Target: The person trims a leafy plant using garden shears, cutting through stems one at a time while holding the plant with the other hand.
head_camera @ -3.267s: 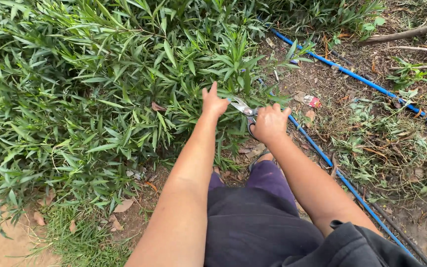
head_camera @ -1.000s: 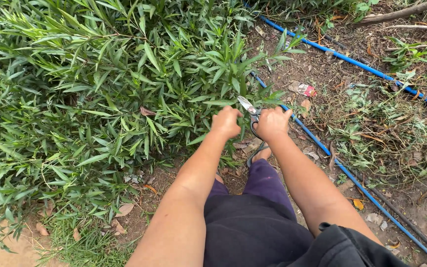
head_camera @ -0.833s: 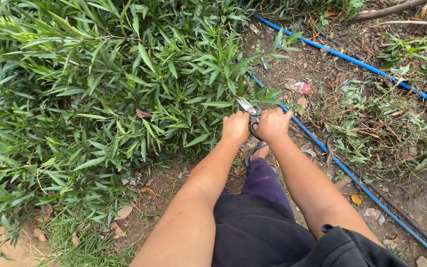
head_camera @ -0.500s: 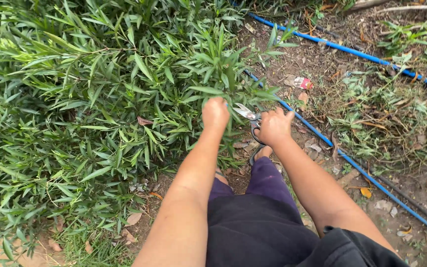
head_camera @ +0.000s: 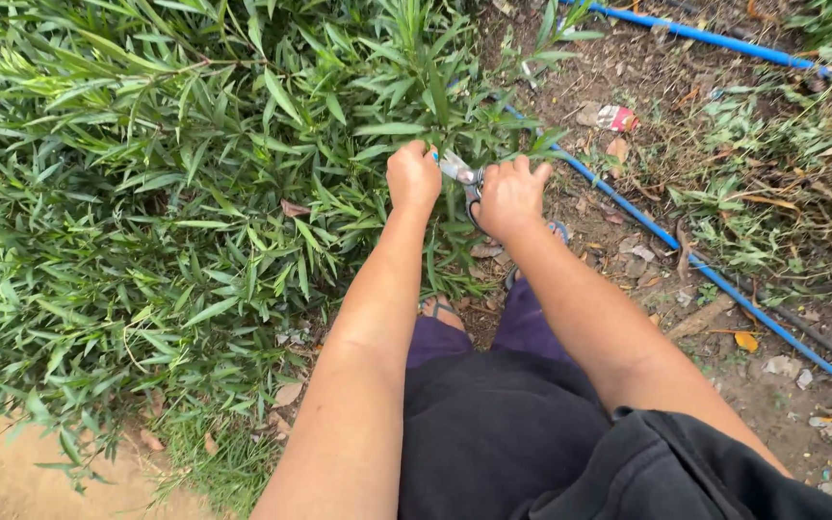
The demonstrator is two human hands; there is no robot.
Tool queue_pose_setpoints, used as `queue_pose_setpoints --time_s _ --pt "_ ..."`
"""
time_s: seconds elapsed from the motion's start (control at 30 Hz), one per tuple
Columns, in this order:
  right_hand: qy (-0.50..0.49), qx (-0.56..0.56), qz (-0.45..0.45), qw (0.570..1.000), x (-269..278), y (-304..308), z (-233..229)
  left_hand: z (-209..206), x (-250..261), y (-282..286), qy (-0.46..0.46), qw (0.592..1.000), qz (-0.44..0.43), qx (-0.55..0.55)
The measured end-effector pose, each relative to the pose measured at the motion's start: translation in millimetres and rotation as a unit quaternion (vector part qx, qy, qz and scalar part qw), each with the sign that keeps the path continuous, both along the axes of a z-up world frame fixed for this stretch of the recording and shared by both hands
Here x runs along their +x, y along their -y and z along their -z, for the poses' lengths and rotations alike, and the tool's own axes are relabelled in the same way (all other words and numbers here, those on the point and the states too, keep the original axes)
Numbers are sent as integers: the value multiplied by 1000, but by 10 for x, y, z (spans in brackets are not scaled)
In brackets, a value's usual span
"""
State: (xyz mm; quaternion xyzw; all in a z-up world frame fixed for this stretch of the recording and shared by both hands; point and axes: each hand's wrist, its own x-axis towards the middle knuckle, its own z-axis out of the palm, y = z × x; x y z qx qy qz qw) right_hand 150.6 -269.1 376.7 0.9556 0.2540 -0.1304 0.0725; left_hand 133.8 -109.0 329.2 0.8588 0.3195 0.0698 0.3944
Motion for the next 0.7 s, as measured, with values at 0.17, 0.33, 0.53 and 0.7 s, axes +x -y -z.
queue_pose_setpoints --time_s 0.17,0.33,0.53,0.7 --pt "11 -18 -5 1000 -53 -114 10 -24 17 29 -6 1000 6 1" --pt "-18 -27 -13 999 -3 -107 168 -58 -4 26 -14 1000 -6 5" --pt "-40 -15 16 999 11 142 142 -123 -72 -93 -19 997 -69 8" --pt "-37 -38 41 998 36 366 9 -23 55 61 53 989 18 136"
